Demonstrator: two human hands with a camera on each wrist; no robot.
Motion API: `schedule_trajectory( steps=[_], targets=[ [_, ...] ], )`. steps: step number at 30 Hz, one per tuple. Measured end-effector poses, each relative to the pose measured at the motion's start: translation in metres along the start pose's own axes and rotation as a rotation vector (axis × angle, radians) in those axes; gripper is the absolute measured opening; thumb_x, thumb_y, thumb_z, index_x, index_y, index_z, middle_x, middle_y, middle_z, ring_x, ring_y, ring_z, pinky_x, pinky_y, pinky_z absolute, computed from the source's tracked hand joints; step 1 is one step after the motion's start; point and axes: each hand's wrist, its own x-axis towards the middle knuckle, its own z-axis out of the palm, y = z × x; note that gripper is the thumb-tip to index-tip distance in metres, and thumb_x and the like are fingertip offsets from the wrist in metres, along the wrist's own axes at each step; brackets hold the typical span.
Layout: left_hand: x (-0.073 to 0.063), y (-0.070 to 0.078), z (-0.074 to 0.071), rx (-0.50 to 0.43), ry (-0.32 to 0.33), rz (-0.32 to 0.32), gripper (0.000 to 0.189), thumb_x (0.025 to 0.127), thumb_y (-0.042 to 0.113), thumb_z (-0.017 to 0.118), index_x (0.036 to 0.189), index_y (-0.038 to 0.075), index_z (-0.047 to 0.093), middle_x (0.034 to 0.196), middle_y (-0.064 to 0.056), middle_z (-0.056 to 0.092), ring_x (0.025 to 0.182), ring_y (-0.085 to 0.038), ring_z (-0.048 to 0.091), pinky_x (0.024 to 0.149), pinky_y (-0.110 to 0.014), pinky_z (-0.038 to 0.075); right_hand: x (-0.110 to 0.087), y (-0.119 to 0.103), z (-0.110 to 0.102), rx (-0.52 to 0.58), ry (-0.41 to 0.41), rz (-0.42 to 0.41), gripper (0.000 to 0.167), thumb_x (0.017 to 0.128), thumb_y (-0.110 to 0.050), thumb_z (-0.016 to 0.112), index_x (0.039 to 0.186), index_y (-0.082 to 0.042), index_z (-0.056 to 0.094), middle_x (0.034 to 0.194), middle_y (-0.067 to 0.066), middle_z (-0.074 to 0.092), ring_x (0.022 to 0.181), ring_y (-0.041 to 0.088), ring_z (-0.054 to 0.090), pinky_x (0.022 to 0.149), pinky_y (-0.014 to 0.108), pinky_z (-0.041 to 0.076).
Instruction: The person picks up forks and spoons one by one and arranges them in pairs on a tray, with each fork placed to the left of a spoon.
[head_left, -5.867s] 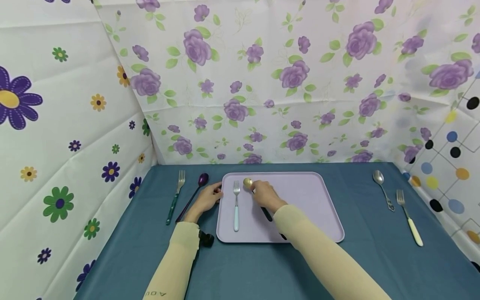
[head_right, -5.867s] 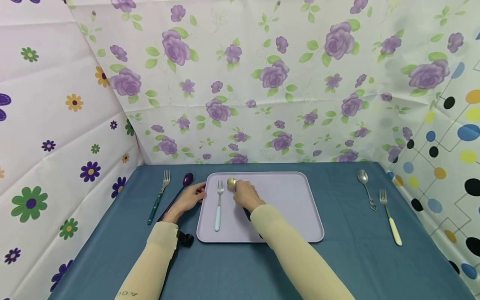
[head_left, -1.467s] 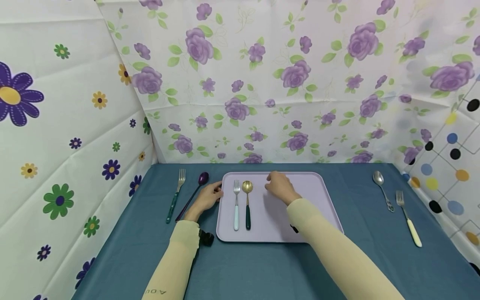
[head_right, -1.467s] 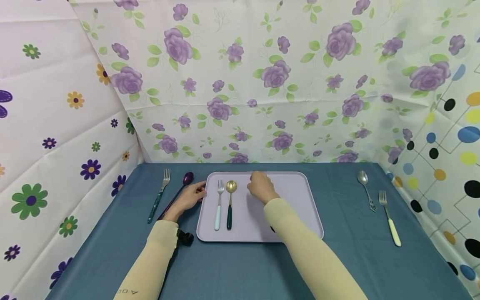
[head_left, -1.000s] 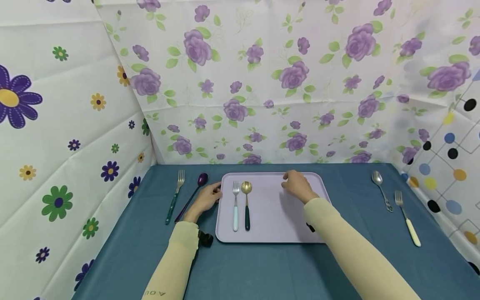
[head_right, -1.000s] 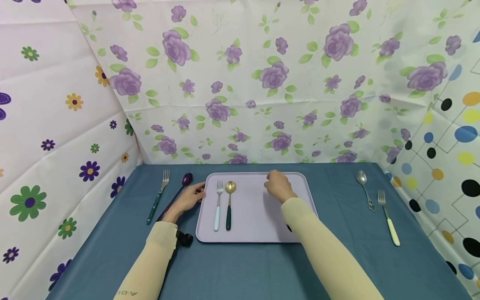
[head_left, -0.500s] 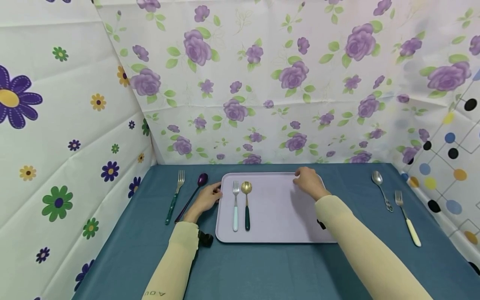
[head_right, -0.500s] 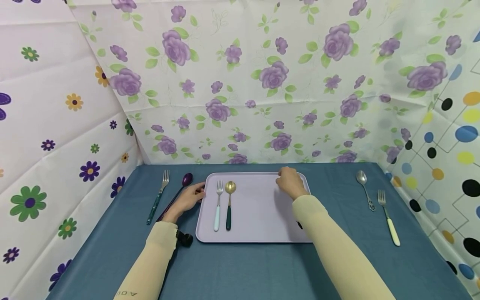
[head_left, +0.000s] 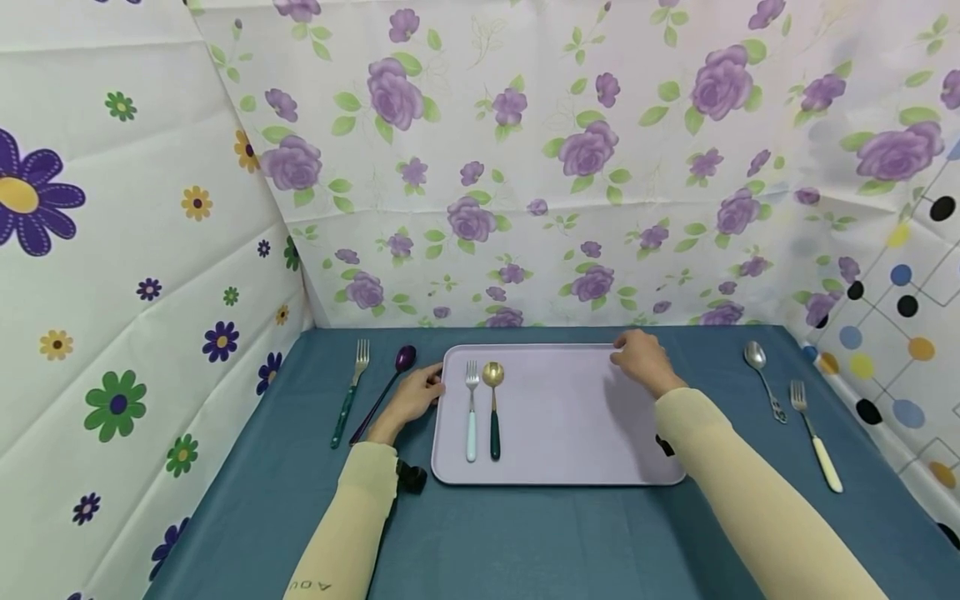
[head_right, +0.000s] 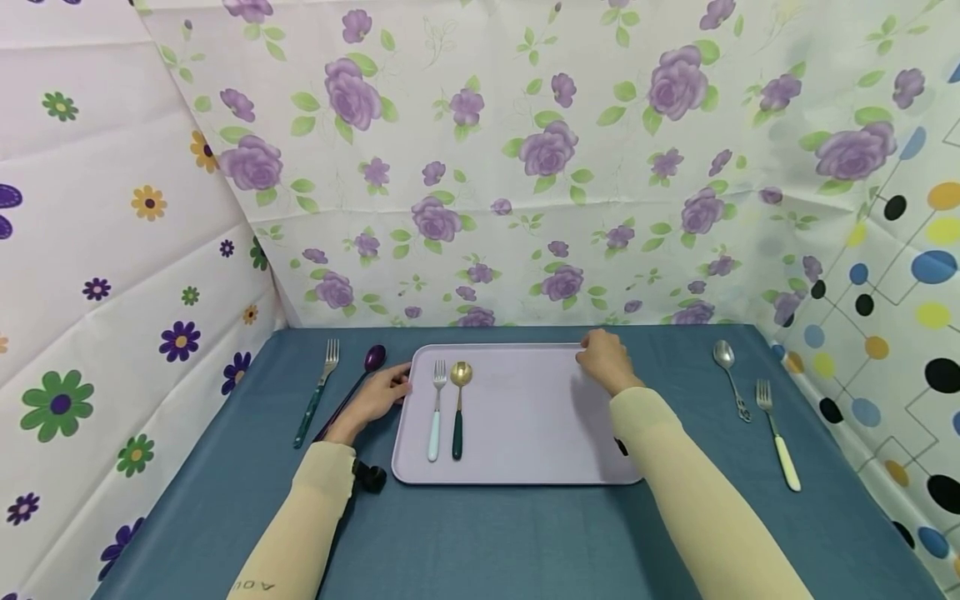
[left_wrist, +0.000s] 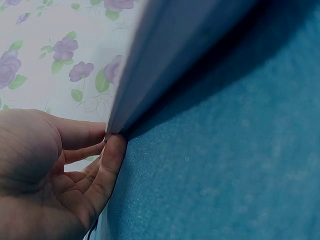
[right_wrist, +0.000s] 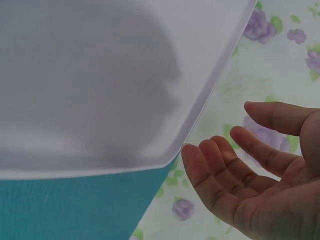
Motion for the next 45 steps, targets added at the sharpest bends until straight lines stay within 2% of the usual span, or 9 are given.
schedule_trajectory(
  steps=[4, 12, 17, 29, 39, 45],
  targets=[
    [0.000, 0.001, -0.001, 0.001, -0.002, -0.006, 0.051, 0.105, 0.005, 0.055, 0.154, -0.005, 0.045, 0.108, -0.015, 0.062, 0.096, -0.024, 0.066, 0.087, -0.040, 0.058, 0.000, 0.010, -0.006, 0.016, -0.008, 0.014, 0.044, 0.103, -0.014, 0.058, 0.138, 0.013, 0.056, 0.139, 0.035, 0.055, 0.124, 0.053, 0.056, 0.102, 0.063, 0.048],
    [0.000, 0.004, -0.001, 0.004, -0.004, -0.005, 0.051, 0.106, 0.005, 0.055, 0.155, -0.004, 0.045, 0.108, -0.015, 0.062, 0.097, -0.025, 0.066, 0.086, -0.040, 0.058, -0.003, 0.029, -0.018, 0.016, 0.024, 0.015, 0.044, 0.101, -0.014, 0.059, 0.134, 0.015, 0.058, 0.134, 0.037, 0.057, 0.116, 0.053, 0.060, 0.094, 0.062, 0.052],
    [0.000, 0.005, -0.002, -0.002, -0.003, -0.006, 0.051, 0.105, 0.005, 0.055, 0.155, -0.005, 0.045, 0.109, -0.016, 0.062, 0.098, -0.026, 0.066, 0.087, -0.040, 0.058, -0.002, 0.040, -0.023, -0.004, 0.033, 0.016, 0.045, 0.101, -0.017, 0.060, 0.134, 0.013, 0.060, 0.138, 0.038, 0.054, 0.121, 0.057, 0.055, 0.098, 0.066, 0.048],
    [-0.001, 0.005, -0.002, -0.013, 0.000, -0.007, 0.051, 0.105, 0.004, 0.055, 0.154, -0.005, 0.045, 0.109, -0.016, 0.062, 0.098, -0.025, 0.065, 0.088, -0.041, 0.058, -0.001, 0.050, -0.030, 0.005, 0.023, 0.068, 0.046, 0.102, -0.021, 0.060, 0.136, 0.011, 0.059, 0.143, 0.039, 0.048, 0.124, 0.059, 0.050, 0.100, 0.067, 0.045],
    [-0.002, 0.005, -0.001, -0.028, -0.004, -0.006, 0.051, 0.105, 0.003, 0.055, 0.154, -0.006, 0.045, 0.108, -0.016, 0.062, 0.102, -0.028, 0.065, 0.089, -0.042, 0.059, -0.002, 0.060, -0.034, 0.007, 0.024, 0.078, 0.043, 0.102, -0.017, 0.058, 0.134, 0.012, 0.058, 0.136, 0.038, 0.053, 0.112, 0.052, 0.060, 0.086, 0.058, 0.054],
    [-0.003, 0.004, -0.002, -0.026, -0.003, -0.010, 0.051, 0.105, 0.003, 0.055, 0.154, -0.005, 0.045, 0.108, -0.015, 0.061, 0.100, -0.026, 0.065, 0.089, -0.041, 0.058, -0.006, 0.066, -0.038, 0.019, 0.020, 0.080, 0.044, 0.102, -0.017, 0.058, 0.135, 0.012, 0.058, 0.136, 0.038, 0.053, 0.115, 0.054, 0.057, 0.090, 0.061, 0.052]
  ],
)
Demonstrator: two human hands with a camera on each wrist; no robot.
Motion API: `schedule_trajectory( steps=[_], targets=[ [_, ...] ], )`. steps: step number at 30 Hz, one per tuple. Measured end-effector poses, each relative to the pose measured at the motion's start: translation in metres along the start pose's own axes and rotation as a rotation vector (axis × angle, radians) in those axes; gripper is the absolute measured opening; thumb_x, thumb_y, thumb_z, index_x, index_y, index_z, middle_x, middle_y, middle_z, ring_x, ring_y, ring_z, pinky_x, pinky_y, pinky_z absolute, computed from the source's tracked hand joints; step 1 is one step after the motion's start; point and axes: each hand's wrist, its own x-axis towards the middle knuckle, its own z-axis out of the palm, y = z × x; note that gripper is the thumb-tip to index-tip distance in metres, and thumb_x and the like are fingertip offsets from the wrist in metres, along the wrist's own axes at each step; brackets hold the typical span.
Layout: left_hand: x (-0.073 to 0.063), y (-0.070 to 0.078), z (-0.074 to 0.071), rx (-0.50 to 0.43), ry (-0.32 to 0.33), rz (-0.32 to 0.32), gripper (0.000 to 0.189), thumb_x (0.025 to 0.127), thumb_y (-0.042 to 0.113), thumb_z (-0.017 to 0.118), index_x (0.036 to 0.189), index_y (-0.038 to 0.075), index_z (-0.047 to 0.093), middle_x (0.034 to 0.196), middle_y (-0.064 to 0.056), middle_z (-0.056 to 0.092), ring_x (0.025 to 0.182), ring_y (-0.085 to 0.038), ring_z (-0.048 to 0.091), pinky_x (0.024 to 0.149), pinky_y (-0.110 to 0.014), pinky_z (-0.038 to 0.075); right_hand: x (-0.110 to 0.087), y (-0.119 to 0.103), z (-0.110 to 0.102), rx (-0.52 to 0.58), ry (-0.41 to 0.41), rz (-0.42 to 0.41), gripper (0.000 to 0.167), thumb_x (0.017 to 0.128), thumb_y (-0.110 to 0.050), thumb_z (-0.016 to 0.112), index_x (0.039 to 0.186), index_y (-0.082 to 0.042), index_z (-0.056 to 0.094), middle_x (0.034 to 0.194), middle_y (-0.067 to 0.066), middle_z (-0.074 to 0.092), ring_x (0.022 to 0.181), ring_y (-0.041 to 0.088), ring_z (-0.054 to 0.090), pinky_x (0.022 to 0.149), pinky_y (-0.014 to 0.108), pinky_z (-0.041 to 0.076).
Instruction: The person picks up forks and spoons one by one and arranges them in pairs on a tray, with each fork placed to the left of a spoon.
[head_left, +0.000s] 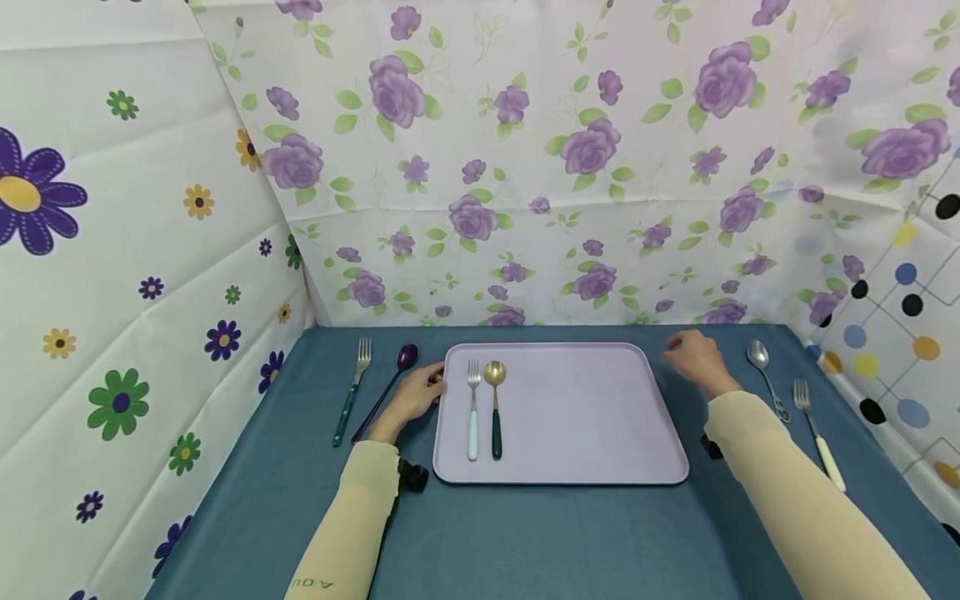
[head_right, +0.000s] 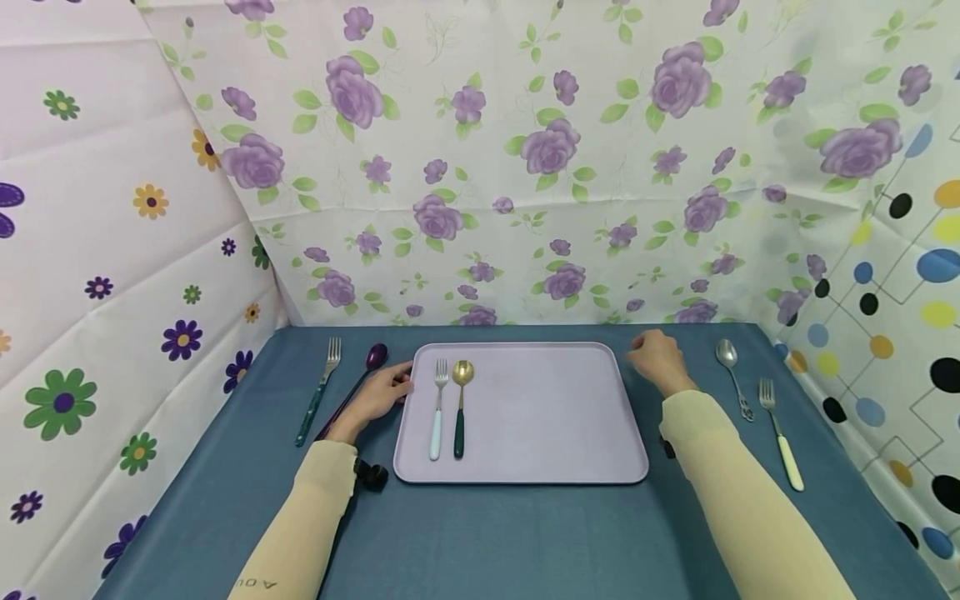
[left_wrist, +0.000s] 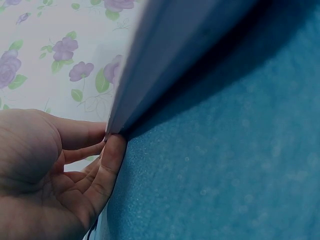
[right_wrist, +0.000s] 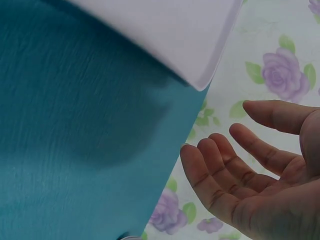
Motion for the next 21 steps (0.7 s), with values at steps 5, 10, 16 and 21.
schedule_trajectory(
  steps=[5, 10, 16, 21],
  targets=[
    [0.000, -0.001, 0.000, -0.001, -0.001, 0.001, 0.050, 0.106, 0.003, 0.055, 0.154, -0.005, 0.045, 0.107, -0.014, 0.060, 0.099, -0.025, 0.064, 0.089, -0.041, 0.058, -0.002, 0.007, -0.002, -0.010, 0.011, 0.004, 0.043, 0.102, -0.017, 0.059, 0.133, 0.013, 0.059, 0.135, 0.039, 0.054, 0.115, 0.055, 0.057, 0.089, 0.061, 0.052],
    [0.000, -0.001, 0.000, -0.004, -0.005, 0.008, 0.051, 0.105, 0.003, 0.055, 0.154, -0.006, 0.044, 0.107, -0.015, 0.060, 0.099, -0.025, 0.064, 0.088, -0.041, 0.058, -0.003, 0.012, -0.006, -0.005, 0.012, 0.012, 0.043, 0.101, -0.017, 0.059, 0.132, 0.013, 0.059, 0.133, 0.039, 0.054, 0.106, 0.050, 0.063, 0.079, 0.053, 0.057],
    [-0.001, 0.000, 0.000, -0.004, -0.003, 0.003, 0.051, 0.105, 0.003, 0.055, 0.154, -0.006, 0.045, 0.106, -0.014, 0.060, 0.098, -0.025, 0.064, 0.087, -0.041, 0.058, -0.007, 0.019, -0.014, 0.012, 0.012, 0.004, 0.044, 0.102, -0.017, 0.058, 0.134, 0.013, 0.058, 0.134, 0.040, 0.052, 0.108, 0.051, 0.061, 0.077, 0.051, 0.057],
    [0.000, 0.000, 0.001, -0.010, -0.007, 0.004, 0.051, 0.105, 0.003, 0.054, 0.154, -0.006, 0.044, 0.108, -0.015, 0.061, 0.100, -0.026, 0.064, 0.089, -0.041, 0.058, -0.011, 0.029, -0.022, 0.015, 0.021, -0.001, 0.046, 0.102, -0.017, 0.057, 0.135, 0.015, 0.056, 0.133, 0.041, 0.053, 0.106, 0.051, 0.062, 0.076, 0.051, 0.057]
  ],
)
